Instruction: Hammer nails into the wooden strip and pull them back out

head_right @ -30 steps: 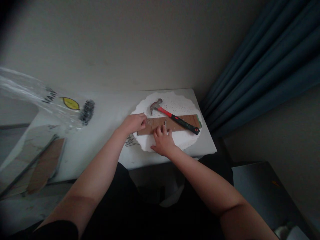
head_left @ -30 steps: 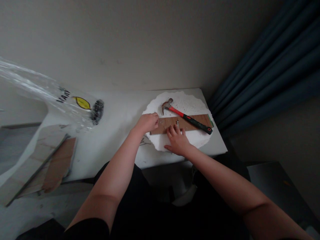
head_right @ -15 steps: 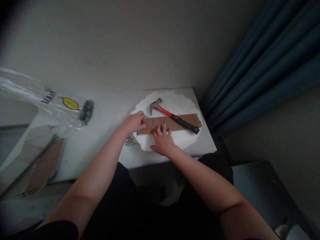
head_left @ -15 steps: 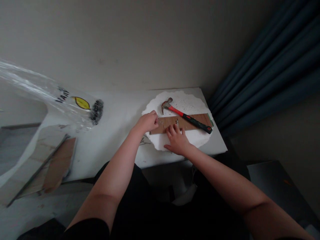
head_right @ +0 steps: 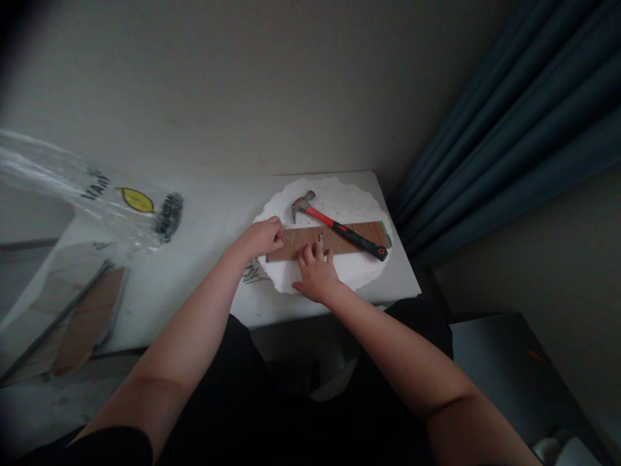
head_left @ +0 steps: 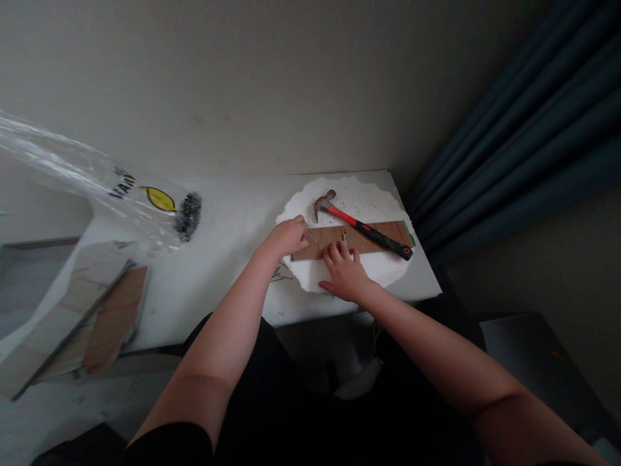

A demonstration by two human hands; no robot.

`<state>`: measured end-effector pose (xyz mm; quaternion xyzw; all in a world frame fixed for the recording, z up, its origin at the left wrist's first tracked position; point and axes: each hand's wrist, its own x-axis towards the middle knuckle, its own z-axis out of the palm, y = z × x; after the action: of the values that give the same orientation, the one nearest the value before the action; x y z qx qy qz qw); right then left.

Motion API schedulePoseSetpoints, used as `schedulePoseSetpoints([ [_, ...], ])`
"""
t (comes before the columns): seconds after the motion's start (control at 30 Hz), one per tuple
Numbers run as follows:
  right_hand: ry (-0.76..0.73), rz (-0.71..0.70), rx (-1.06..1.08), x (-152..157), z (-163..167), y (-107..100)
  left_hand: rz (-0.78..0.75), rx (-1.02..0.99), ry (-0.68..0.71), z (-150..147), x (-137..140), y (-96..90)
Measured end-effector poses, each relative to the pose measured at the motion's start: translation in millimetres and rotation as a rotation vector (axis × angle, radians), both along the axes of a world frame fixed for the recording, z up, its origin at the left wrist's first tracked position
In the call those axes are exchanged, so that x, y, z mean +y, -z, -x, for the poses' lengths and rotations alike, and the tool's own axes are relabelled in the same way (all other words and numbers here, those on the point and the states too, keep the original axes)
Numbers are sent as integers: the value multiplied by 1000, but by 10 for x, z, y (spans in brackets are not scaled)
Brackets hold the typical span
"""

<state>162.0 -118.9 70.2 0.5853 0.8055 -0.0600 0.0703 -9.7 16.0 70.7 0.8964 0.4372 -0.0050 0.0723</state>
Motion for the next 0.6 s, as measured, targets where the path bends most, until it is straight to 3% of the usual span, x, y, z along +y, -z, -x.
schedulePoseSetpoints([
  [0.6, 1, 17, 6, 0, 1, -16, 21, -4, 2, -8, 5, -9],
])
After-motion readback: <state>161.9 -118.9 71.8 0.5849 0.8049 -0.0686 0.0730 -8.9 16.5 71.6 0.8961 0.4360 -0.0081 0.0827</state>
